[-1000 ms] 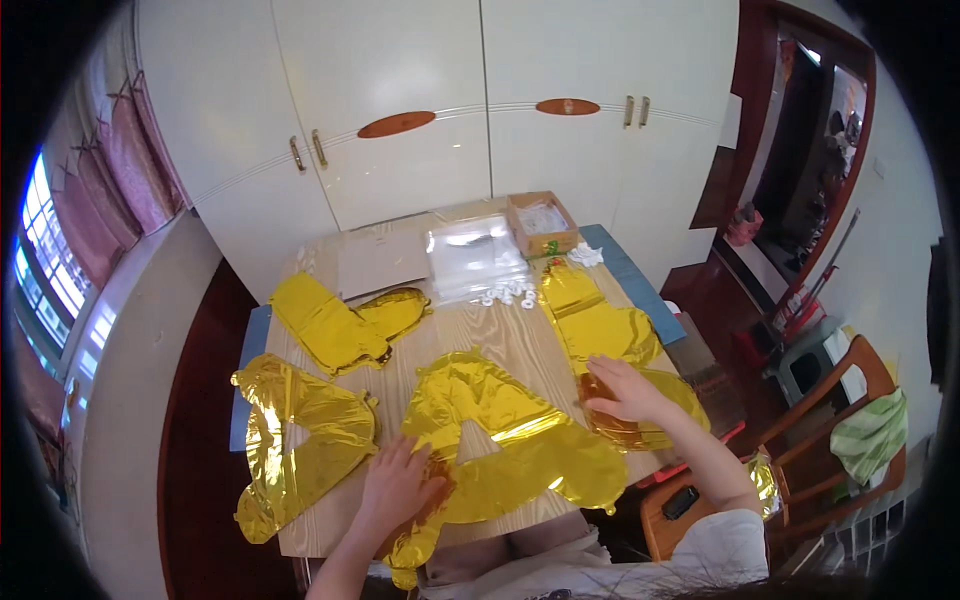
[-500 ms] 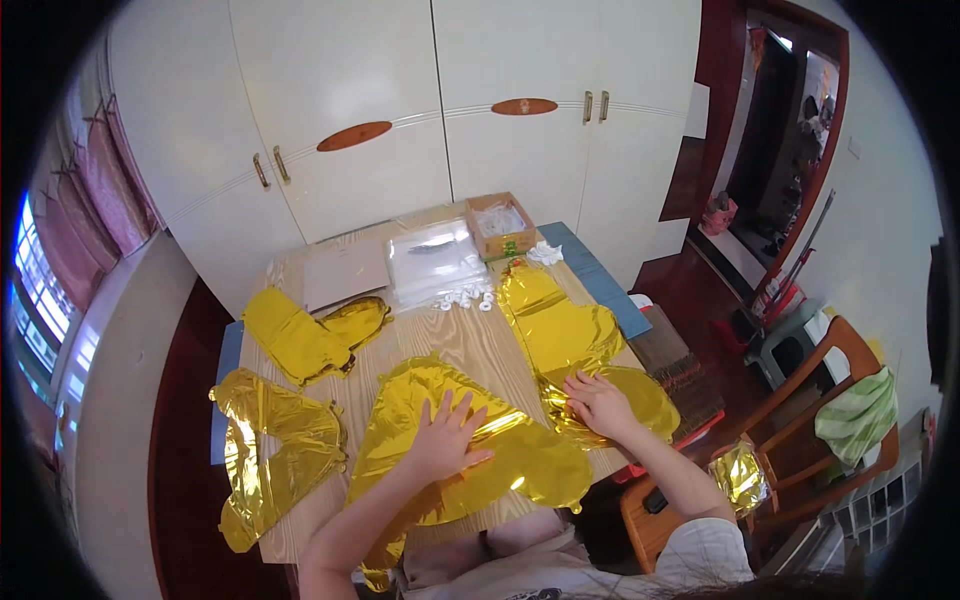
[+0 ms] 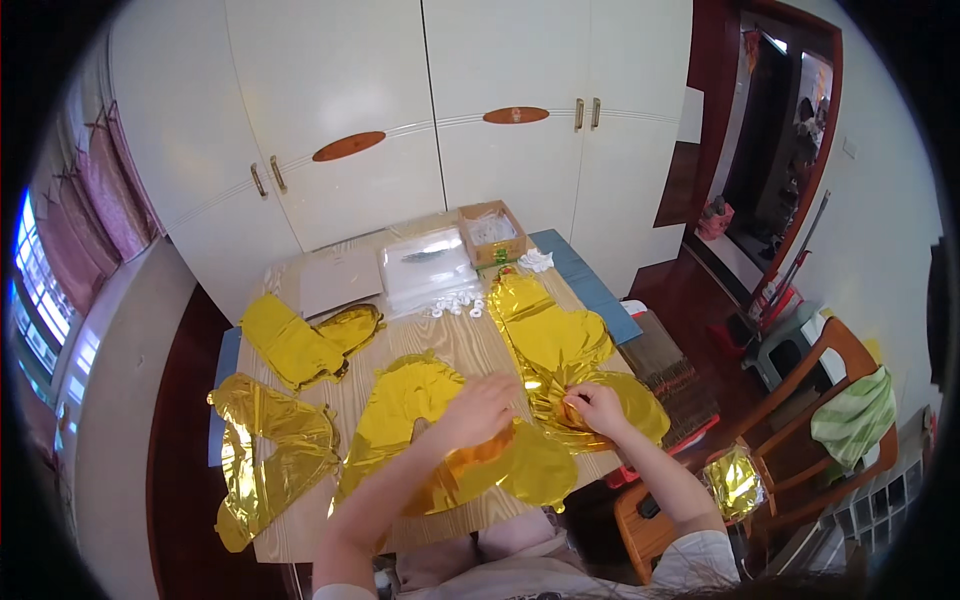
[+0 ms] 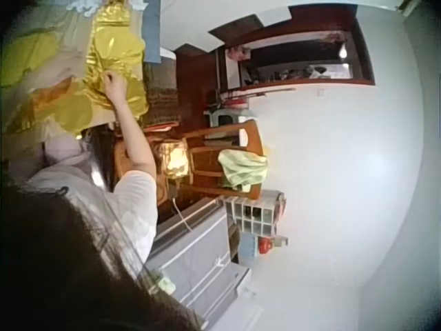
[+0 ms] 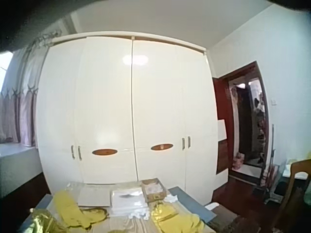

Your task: Manually folding star-shaped gold foil balloons into a flat, rectangular arrangement for packaging.

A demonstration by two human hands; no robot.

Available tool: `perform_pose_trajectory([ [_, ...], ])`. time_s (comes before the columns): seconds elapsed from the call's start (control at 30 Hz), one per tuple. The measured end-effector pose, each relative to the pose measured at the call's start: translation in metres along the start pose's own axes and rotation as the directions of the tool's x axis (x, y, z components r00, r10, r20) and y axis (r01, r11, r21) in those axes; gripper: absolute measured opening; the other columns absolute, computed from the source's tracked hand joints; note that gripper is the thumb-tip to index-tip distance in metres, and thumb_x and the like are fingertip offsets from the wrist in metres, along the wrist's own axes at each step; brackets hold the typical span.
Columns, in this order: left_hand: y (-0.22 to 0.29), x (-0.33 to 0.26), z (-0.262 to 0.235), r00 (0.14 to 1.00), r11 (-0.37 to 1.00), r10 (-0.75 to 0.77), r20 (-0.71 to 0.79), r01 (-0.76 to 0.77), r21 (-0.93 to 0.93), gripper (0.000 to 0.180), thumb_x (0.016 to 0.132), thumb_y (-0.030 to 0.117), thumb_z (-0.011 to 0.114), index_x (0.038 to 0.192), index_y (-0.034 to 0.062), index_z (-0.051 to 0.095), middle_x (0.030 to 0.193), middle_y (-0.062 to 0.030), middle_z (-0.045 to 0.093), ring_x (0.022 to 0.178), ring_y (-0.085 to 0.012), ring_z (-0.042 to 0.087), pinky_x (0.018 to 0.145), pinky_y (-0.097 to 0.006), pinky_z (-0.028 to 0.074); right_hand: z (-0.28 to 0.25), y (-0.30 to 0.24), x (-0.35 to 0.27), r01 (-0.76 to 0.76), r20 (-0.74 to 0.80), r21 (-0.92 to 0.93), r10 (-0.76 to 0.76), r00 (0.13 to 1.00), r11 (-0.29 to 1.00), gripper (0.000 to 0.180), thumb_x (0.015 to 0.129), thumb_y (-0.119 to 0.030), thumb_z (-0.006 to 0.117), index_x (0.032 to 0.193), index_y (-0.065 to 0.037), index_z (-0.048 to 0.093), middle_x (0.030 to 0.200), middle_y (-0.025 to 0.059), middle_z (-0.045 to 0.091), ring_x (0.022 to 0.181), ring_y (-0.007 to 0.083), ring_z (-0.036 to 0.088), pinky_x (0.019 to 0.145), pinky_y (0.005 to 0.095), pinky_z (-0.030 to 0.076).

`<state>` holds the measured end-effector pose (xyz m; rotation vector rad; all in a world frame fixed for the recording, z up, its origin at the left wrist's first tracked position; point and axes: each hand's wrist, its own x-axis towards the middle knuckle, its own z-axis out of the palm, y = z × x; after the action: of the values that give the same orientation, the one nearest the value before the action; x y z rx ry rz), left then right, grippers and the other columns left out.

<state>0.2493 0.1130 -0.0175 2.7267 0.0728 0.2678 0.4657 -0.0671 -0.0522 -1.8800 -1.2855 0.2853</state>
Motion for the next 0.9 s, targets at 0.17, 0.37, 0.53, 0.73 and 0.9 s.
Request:
perform_pose_trajectory([
  [0.17,0.027,0.044,0.026,0.982,0.983,0.003,0.187,-0.038,0.182,0.058,0.098,0.055,0.036,0.143,0.0210,0.042,0.151,-0.0222,0.031,0.139,-0.0453,0.026,0.113,-0.056,0.023,-0.006,0.026,0.013,-0.129,0.116,0.237,0.104,0.988,0.963,0.017,0.090,-0.020,0.063,0.090,-0.004,0.067,0.077,0.0077,0.065,0.070,0.0184,0.063,0.066,0.0324,0.050],
  [0.37,0.039,0.039,0.027,0.953,0.938,-0.026,0.301,-0.081,0.336,0.061,0.091,0.071,0.030,0.146,0.0430,0.034,0.153,-0.0279,0.021,0.139,-0.0558,0.016,0.112,-0.062,0.017,-0.069,0.015,0.076,-0.453,0.145,0.702,0.513,0.846,0.549,0.012,0.088,-0.012,0.056,0.090,-0.003,0.065,0.081,0.0086,0.065,0.072,0.0219,0.063,0.065,0.0356,0.052],
  [0.53,0.042,0.047,0.033,0.956,0.936,0.011,0.294,-0.114,0.333,0.064,0.089,0.074,0.031,0.146,0.0443,0.034,0.154,-0.0275,0.020,0.138,-0.0569,0.015,0.112,-0.063,0.016,-0.146,0.045,0.140,-0.221,-0.017,0.873,0.481,0.877,0.434,0.018,0.087,-0.012,0.049,0.093,-0.001,0.062,0.087,0.0128,0.065,0.073,0.0271,0.065,0.063,0.0409,0.053],
  [0.73,0.042,0.045,0.033,0.954,0.940,-0.007,0.299,-0.096,0.328,0.065,0.089,0.074,0.031,0.146,0.0431,0.032,0.154,-0.0269,0.020,0.139,-0.0554,0.015,0.112,-0.062,0.015,-0.178,-0.037,0.158,0.285,-0.580,0.642,0.206,0.788,0.712,0.015,0.101,-0.019,0.044,0.100,-0.008,0.055,0.082,0.0024,0.055,0.072,0.0137,0.055,0.066,0.0292,0.049],
  [0.9,0.007,0.044,0.044,0.988,0.973,-0.120,0.099,0.137,-0.186,0.071,0.092,0.069,0.036,0.146,0.0232,0.039,0.155,-0.0223,0.023,0.140,-0.0430,0.027,0.112,-0.058,0.022,-0.141,-0.127,0.107,0.321,-0.331,-0.087,-0.332,0.883,0.943,0.015,0.097,-0.011,0.047,0.110,-0.004,0.051,0.086,0.0141,0.062,0.082,0.0272,0.064,0.070,0.0385,0.049],
])
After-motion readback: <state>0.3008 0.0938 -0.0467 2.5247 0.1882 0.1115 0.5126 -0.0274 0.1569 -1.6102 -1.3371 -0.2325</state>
